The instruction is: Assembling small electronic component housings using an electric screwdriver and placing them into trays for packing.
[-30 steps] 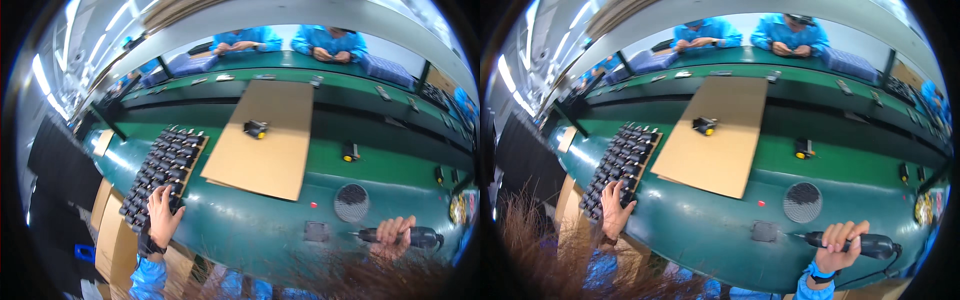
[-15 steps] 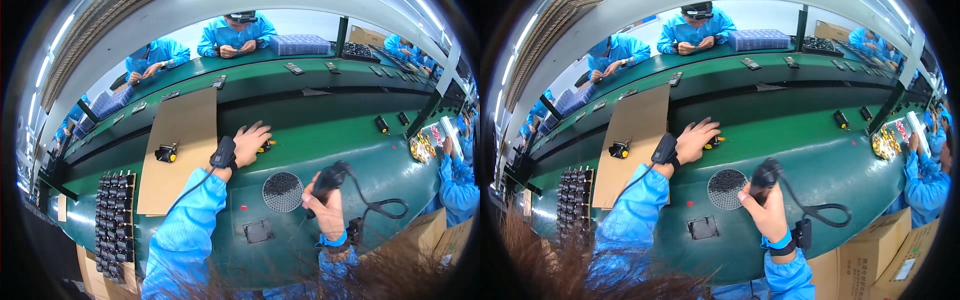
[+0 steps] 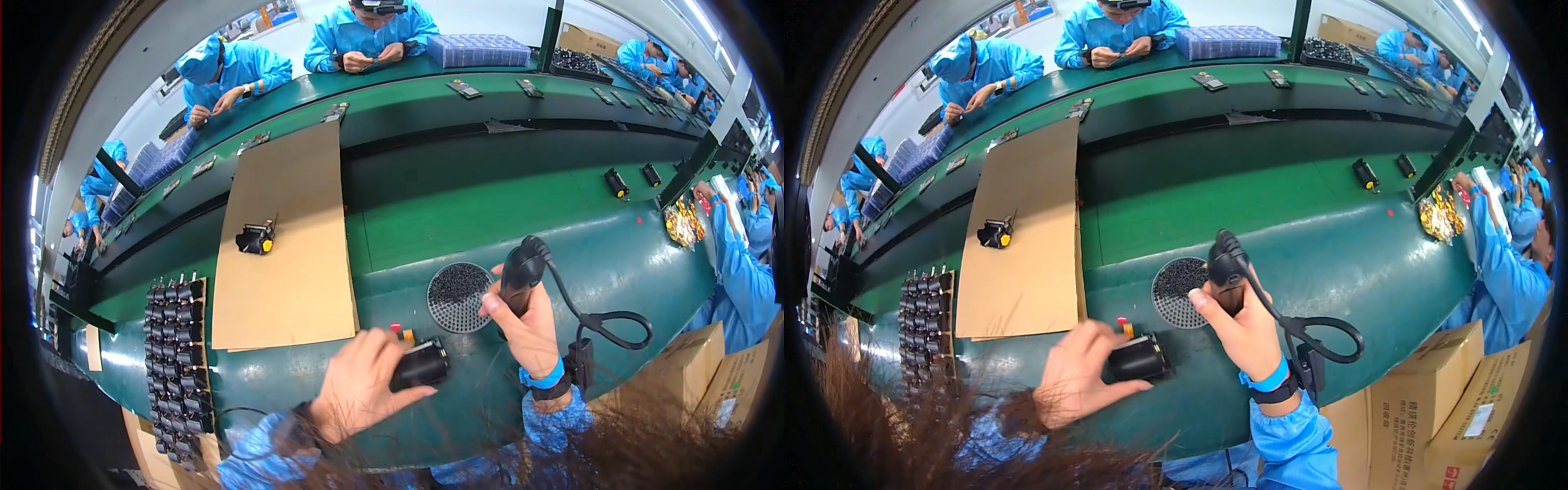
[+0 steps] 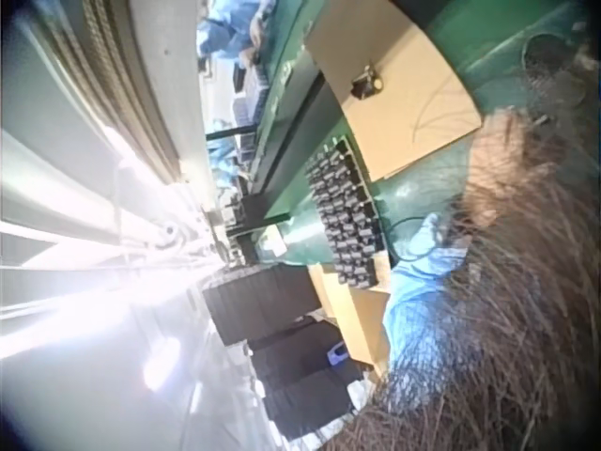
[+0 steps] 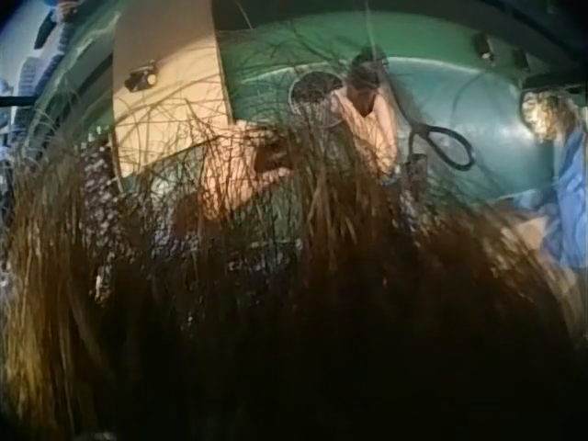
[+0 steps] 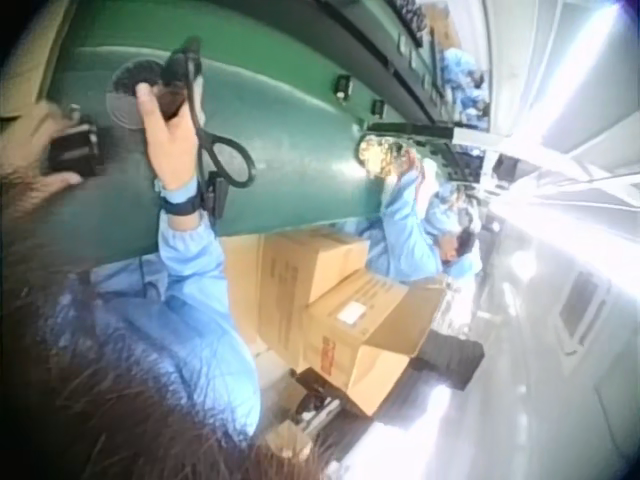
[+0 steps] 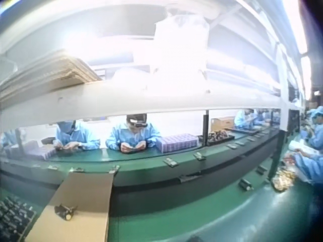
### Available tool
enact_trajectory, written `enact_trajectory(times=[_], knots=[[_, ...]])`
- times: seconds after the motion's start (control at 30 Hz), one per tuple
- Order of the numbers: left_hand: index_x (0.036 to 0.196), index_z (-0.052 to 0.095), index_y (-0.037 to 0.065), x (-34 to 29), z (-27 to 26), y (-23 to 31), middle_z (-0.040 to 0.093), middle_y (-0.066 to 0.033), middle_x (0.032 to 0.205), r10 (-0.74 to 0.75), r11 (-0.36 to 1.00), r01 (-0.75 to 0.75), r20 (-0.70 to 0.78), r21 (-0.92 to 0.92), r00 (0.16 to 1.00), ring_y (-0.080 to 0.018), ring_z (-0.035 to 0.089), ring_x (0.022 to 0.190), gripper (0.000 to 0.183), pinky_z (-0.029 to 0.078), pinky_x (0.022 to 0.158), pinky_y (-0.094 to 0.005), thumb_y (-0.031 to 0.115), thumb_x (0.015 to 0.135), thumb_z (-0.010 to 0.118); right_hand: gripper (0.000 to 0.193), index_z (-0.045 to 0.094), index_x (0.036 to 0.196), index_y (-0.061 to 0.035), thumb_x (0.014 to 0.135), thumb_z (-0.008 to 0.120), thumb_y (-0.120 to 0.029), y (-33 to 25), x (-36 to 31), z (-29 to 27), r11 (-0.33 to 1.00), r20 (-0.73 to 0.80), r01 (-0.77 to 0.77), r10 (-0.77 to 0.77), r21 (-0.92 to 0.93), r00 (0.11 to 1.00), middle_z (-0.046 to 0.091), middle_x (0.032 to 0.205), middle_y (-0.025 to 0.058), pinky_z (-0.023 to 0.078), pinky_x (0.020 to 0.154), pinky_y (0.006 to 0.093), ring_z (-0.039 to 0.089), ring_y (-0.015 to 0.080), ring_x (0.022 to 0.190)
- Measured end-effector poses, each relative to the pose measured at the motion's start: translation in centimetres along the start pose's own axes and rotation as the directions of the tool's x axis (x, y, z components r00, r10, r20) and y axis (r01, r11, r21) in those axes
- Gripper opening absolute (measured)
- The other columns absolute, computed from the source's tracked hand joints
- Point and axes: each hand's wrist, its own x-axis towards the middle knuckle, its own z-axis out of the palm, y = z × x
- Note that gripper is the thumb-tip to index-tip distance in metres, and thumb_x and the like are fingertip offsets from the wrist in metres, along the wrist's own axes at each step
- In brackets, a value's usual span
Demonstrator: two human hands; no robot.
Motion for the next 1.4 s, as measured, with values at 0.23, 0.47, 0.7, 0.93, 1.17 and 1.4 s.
enact_trajectory(times=[0.23, 0.47, 0.7, 0.93, 1.17, 1.4], knots=[[0.116, 0.063, 0.004, -1.1, 4.8, -0.8, 0.052, -0.0087, 0.108, -0.007, 0.998, 0.005, 0.029, 0.056, 1.000, -0.0293, 0.057, 0.100, 0.058, 0.050, 0.083, -0.0418, 0.037, 0.073, 0.086, 0.051, 0.053, 0.122, -0.0023, 0.091, 0.072, -0.039, 0.5, 0.2, -0.2, 0.991, -0.040, 0.082, -0.078, 0.108, 0.996, 0.058, 0.081, 0.0012, 0.046, 0.063, 0.0246, 0.054, 0.0089, 0.069], [0.131, 0.059, 0.005, -2.8, 5.3, -2.1, 0.051, -0.0115, 0.116, 0.049, 0.998, -0.049, -0.003, 0.026, 0.999, -0.0304, 0.052, 0.109, 0.064, 0.050, 0.091, -0.0434, 0.032, 0.078, 0.083, 0.088, 0.046, 0.107, -0.0075, 0.078, 0.042, -0.090, -1.5, 0.5, 1.4, 0.889, -0.057, 0.238, -0.235, 0.392, 0.970, 0.051, 0.065, 0.0041, 0.042, 0.049, 0.0287, 0.050, 0.0135, 0.052], [0.136, 0.057, 0.004, -2.9, 5.4, -2.9, 0.051, -0.0123, 0.122, 0.074, 0.996, -0.074, 0.007, -0.045, 0.997, -0.0326, 0.051, 0.114, 0.066, 0.049, 0.095, -0.0442, 0.028, 0.079, 0.082, 0.089, 0.044, 0.100, -0.0101, 0.076, 0.030, -0.095, 1.2, 2.8, 4.4, 0.870, -0.022, 0.344, -0.360, 0.352, 0.933, 0.045, 0.058, 0.0029, 0.039, 0.040, 0.0290, 0.045, 0.0133, 0.045], [0.133, 0.058, 0.002, -2.9, 5.1, -3.4, 0.053, -0.0131, 0.120, 0.103, 0.991, -0.104, -0.011, -0.089, 0.995, -0.0324, 0.053, 0.111, 0.063, 0.050, 0.093, -0.0440, 0.027, 0.080, 0.081, 0.088, 0.044, 0.099, -0.0104, 0.076, 0.031, -0.095, 2.1, 2.8, 4.8, 0.886, -0.021, 0.319, -0.332, 0.336, 0.943, 0.045, 0.057, 0.0031, 0.039, 0.040, 0.0293, 0.043, 0.0136, 0.043], [0.132, 0.058, 0.001, -2.9, 5.0, -3.4, 0.053, -0.0133, 0.120, 0.098, 0.989, -0.099, -0.011, -0.109, 0.995, -0.0325, 0.053, 0.111, 0.062, 0.050, 0.092, -0.0445, 0.027, 0.081, 0.080, 0.088, 0.045, 0.099, -0.0105, 0.075, 0.033, -0.095, 2.2, 2.7, 4.8, 0.884, -0.012, 0.314, -0.331, 0.346, 0.944, 0.045, 0.058, 0.0034, 0.040, 0.041, 0.0308, 0.044, 0.0142, 0.044], [0.132, 0.058, 0.002, -3.0, 5.1, -3.3, 0.053, -0.0127, 0.120, 0.089, 0.991, -0.089, -0.011, -0.098, 0.996, -0.0319, 0.054, 0.111, 0.062, 0.050, 0.092, -0.0443, 0.027, 0.080, 0.080, 0.089, 0.044, 0.098, -0.0105, 0.074, 0.034, -0.095, 2.4, 2.6, 4.6, 0.887, -0.003, 0.288, -0.307, 0.361, 0.952, 0.046, 0.059, 0.0040, 0.041, 0.043, 0.0309, 0.046, 0.0150, 0.046]])
